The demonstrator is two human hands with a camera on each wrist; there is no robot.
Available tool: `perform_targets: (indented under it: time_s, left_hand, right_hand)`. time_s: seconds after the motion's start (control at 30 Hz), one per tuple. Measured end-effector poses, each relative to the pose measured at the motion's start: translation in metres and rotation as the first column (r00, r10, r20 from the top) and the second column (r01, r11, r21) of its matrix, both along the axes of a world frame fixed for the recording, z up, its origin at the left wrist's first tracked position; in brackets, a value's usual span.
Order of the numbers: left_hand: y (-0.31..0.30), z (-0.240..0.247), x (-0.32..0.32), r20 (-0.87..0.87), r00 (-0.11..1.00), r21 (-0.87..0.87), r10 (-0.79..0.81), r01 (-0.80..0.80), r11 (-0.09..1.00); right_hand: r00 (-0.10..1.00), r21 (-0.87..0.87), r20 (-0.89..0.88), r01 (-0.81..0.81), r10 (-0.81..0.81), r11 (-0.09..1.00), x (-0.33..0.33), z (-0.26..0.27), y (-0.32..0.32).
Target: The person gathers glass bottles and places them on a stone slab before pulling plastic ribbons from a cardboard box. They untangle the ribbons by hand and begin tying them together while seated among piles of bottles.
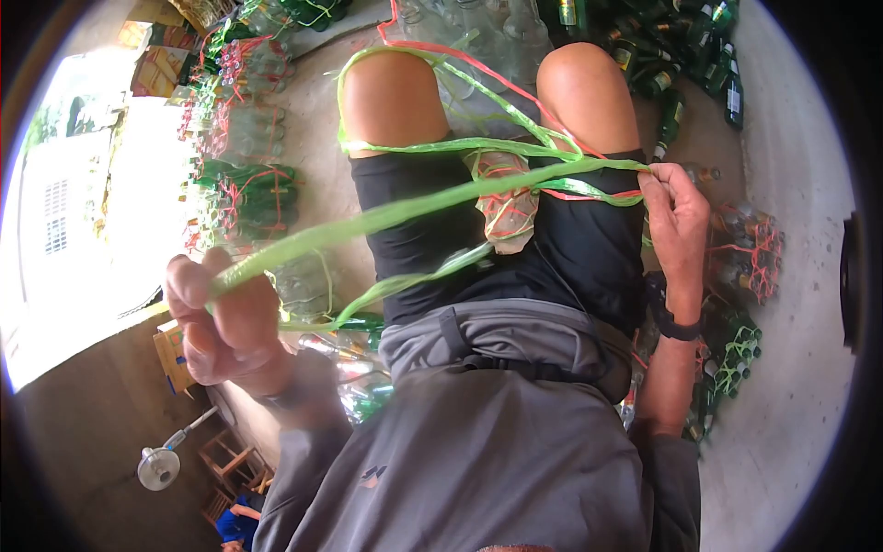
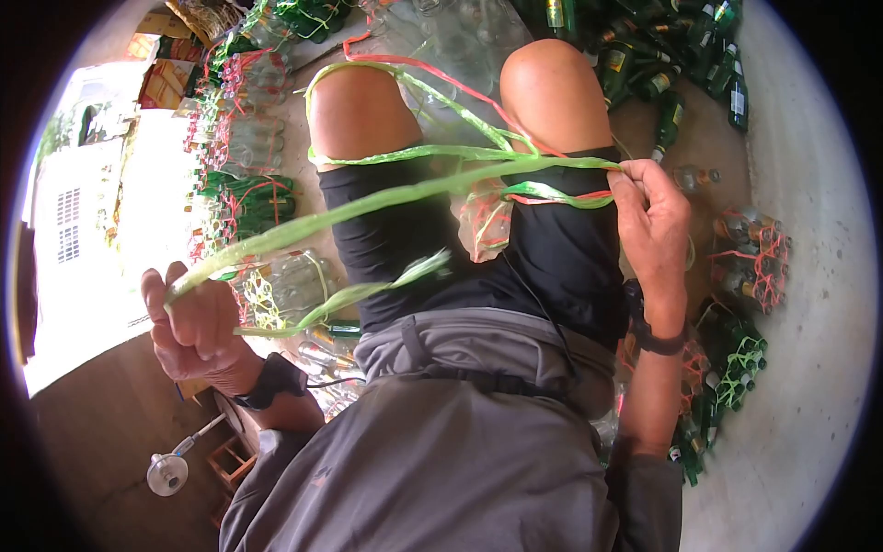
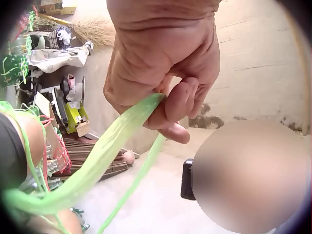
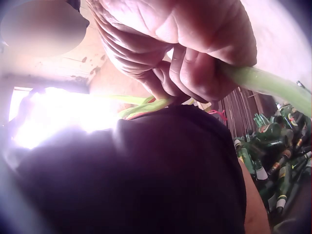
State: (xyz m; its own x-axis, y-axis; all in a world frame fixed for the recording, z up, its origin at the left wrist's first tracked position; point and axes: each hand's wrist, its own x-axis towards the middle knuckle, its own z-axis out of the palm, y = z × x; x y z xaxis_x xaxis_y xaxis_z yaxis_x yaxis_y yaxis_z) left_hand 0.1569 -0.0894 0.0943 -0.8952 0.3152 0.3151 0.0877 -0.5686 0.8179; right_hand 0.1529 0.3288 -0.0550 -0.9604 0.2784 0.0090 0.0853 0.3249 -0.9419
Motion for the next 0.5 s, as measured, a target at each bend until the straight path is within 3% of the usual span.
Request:
perform_targets:
  time_s: [0.1,0.17,0.27,0.37,0.5]
  left_hand:
    - [-0.014,0.001,-0.001,-0.046,0.998,0.046,0.032,-0.03,0.998]
    - [-0.014,0.003,-0.002,-0.082,0.975,-0.027,0.208,-0.211,0.977]
    - [-0.023,0.006,-0.01,-0.072,0.979,-0.025,0.189,-0.191,0.981]
    - [-0.015,0.005,-0.019,-0.068,0.985,0.042,0.156,-0.154,0.987]
    - [-0.008,0.001,-0.031,-0.028,0.984,0.036,0.175,-0.174,0.984]
  right_hand:
    - [1.0,0.001,-0.019,-0.016,0.016,1.0,-0.001,0.0,-0.001]
    - [0.999,-0.008,-0.003,-0.048,0.048,0.999,-0.001,0.001,-0.002]
    - [0.987,-0.036,0.08,-0.137,0.139,0.99,-0.001,0.016,0.0]
    - [0.983,-0.152,0.018,-0.177,0.182,0.972,0.003,0.015,0.003]
    - [0.973,-0.151,0.037,-0.22,0.228,0.964,0.011,0.028,0.009]
